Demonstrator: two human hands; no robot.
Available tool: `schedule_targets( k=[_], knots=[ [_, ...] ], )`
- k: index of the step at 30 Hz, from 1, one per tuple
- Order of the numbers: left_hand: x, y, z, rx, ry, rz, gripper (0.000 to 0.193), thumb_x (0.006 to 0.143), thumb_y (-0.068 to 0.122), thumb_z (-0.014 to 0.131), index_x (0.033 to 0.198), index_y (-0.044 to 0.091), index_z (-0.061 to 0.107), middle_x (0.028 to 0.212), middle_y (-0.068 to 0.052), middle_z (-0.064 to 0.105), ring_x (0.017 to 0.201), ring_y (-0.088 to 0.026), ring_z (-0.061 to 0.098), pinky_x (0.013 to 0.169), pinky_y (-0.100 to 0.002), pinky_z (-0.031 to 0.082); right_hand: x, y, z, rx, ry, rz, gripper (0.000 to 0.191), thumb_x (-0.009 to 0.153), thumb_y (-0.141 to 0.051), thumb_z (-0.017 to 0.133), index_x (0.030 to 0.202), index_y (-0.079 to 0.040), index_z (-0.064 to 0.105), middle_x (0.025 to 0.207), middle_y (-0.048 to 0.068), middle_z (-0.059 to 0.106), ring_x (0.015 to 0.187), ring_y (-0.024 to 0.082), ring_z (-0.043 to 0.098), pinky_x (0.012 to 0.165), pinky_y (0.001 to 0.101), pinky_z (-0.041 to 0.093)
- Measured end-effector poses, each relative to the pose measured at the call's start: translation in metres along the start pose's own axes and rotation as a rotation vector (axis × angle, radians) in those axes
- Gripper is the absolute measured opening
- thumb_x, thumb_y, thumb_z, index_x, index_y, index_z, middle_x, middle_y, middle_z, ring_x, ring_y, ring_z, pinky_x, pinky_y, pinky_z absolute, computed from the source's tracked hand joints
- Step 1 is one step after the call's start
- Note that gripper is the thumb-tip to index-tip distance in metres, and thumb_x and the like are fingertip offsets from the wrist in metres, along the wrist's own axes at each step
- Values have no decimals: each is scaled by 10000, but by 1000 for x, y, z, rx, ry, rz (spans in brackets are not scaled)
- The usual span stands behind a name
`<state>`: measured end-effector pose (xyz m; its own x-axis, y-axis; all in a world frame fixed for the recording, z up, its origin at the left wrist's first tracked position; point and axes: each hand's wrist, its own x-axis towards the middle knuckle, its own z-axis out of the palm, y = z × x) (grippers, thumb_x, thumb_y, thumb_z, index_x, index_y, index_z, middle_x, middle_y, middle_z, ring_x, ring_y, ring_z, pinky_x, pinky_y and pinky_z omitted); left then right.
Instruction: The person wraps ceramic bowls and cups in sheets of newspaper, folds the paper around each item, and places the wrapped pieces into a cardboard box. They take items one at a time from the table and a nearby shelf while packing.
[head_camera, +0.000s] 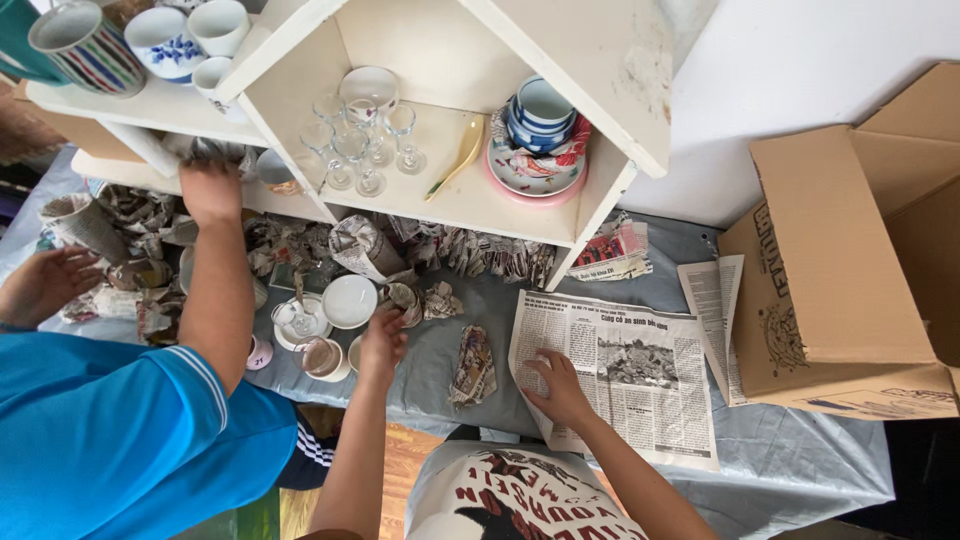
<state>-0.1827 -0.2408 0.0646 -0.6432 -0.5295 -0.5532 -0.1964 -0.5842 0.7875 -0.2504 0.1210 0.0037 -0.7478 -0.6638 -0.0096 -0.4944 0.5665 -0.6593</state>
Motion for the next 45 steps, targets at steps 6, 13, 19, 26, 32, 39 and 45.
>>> schedule_targets(
  k=[6,13,19,26,32,39,45],
  knots=[
    [-62,45,122,574,-354,740,226,1037,213,596,1207,64,607,993,-17,739,800,-114,652,690,-241,520,-6,5,-15,99,134,103,348,889,-236,732,1221,-149,672,1220,86,632,1170,287,594,1021,411,490],
    [-92,97,228,991,-228,1385,261,938,132,674,1191,75,640,1210,-109,647,1128,-350,620,933,-463,494,6,21,-33,209,100,101,332,904,-217,700,1213,-99,674,1164,118,641,1071,308,647,936,415,530],
    [-50,110,263,883,-190,1076,300,958,164,658,1213,23,589,1156,-178,633,948,-338,690,825,-436,547,4,2,-54,209,44,186,354,898,-178,669,1237,-89,620,1235,126,586,1047,317,635,890,422,532],
    [-9,132,272,945,-83,969,327,966,192,663,1180,-33,561,866,-169,739,811,-359,713,718,-457,536,41,-43,-110,319,324,44,271,931,-87,656,1202,-76,672,1070,92,677,961,237,701,865,354,562],
    [25,144,280,941,-122,759,331,952,230,643,1186,4,583,840,-176,756,785,-353,754,777,-448,554,100,-82,-157,758,287,3,322,990,-11,591,1311,-36,608,1126,97,700,1021,185,702,843,321,564],
    [65,163,294,1198,-73,770,353,1012,312,541,1125,-17,601,961,-246,731,940,-432,698,829,-521,532,184,-102,-189,1080,394,-194,573,976,-38,431,1541,-38,333,1484,122,480,1406,221,499,1147,406,457],
    [76,200,322,1284,-73,577,713,1025,594,260,1129,17,664,1008,-252,748,1051,-444,683,954,-536,501,261,-112,-217,1552,563,323,651,1012,-276,554,1611,-116,356,1555,210,432,1313,264,482,1194,463,323]
  ],
)
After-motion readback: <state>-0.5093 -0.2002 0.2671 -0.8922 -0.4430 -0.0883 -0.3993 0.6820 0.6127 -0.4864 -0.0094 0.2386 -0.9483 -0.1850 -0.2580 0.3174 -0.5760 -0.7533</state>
